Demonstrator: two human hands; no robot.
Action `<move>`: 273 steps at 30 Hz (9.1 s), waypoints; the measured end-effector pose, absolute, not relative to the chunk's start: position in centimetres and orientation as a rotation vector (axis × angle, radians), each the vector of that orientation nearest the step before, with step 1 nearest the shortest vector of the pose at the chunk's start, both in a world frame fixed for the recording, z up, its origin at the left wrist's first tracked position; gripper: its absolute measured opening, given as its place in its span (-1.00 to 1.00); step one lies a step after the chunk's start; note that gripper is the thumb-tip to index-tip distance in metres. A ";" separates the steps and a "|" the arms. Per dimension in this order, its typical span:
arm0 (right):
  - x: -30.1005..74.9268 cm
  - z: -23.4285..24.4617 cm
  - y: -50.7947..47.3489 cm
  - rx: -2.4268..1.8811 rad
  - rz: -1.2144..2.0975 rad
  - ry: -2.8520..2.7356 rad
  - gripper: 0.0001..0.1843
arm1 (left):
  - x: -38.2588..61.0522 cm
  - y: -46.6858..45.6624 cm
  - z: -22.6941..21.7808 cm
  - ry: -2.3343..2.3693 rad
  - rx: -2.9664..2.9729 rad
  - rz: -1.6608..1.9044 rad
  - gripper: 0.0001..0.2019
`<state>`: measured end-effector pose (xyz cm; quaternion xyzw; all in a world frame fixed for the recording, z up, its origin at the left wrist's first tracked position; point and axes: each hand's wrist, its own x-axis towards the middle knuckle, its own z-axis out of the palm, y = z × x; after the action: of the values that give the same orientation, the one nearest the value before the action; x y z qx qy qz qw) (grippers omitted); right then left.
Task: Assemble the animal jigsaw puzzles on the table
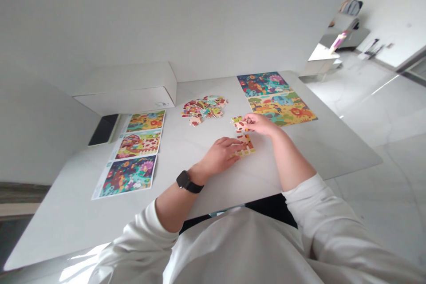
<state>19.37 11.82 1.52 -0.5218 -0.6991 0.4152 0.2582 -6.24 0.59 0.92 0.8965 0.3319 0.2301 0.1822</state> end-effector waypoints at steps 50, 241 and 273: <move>16.9 -1.5 14.3 -1.496 0.343 -2.242 -0.60 | -4.9 0.8 -1.0 1.189 2.642 0.379 -0.37; 10.8 -0.8 8.9 -1.110 1.079 -1.688 -0.67 | -9.3 4.2 -0.3 1.306 1.178 1.306 -0.51; 16.1 -2.0 14.6 -1.436 0.726 -1.723 -0.71 | -4.9 0.0 -0.3 1.052 2.552 0.437 -0.39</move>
<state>16.13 14.64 -2.02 -0.5627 -0.6755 0.2845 0.3822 -4.89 0.00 -0.31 0.8994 0.3708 0.1541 0.1727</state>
